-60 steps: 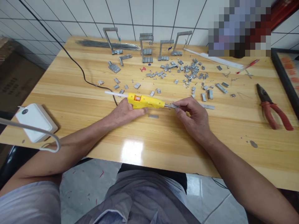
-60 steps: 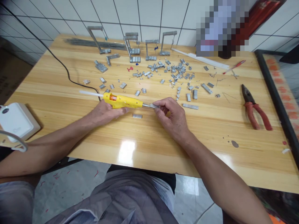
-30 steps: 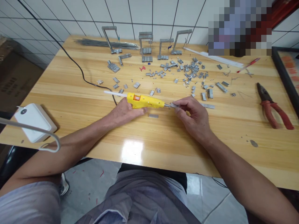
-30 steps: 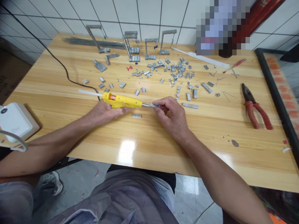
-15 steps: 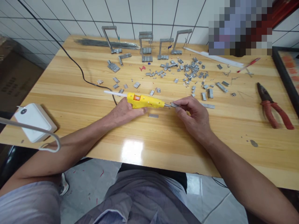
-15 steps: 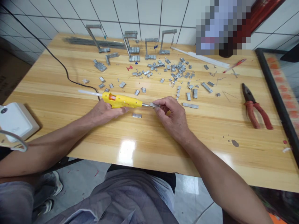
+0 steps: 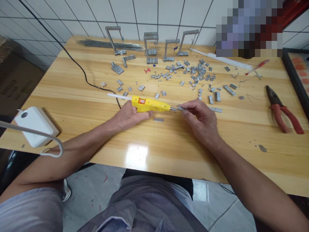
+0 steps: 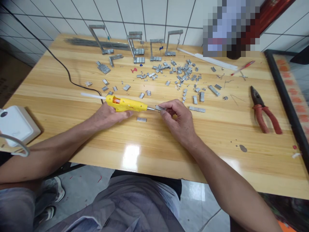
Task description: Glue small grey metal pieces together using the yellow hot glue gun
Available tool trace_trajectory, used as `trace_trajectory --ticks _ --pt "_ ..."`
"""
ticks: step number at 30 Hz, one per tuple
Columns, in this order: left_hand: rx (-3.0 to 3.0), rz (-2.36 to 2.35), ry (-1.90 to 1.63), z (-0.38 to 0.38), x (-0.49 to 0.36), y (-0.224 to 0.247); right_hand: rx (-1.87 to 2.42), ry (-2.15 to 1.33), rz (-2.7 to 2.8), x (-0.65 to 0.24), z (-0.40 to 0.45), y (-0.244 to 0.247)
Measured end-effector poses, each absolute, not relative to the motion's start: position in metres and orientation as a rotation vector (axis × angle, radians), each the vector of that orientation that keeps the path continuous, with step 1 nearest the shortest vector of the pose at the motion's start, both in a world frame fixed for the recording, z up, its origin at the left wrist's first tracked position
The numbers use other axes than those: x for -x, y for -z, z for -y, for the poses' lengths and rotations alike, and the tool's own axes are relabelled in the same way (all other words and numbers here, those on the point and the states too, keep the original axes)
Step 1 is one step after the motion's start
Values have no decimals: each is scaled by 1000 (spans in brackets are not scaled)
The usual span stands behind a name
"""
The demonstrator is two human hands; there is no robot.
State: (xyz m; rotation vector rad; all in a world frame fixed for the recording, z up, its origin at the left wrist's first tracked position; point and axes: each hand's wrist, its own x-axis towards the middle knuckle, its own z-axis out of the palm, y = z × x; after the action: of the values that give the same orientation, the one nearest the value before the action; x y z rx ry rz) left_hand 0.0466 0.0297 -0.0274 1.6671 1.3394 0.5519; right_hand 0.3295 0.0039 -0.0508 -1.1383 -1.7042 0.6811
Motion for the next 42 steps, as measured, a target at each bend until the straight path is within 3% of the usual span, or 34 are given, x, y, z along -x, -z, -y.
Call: trace_trajectory --ticks 15,42 --pt "-1620 -1327 -588 -27 -51 24 1077 -871 1602 -330 -4 50" --pt "-1551 -1224 -671 -27 -48 39 1081 -906 1562 -327 -5 54"
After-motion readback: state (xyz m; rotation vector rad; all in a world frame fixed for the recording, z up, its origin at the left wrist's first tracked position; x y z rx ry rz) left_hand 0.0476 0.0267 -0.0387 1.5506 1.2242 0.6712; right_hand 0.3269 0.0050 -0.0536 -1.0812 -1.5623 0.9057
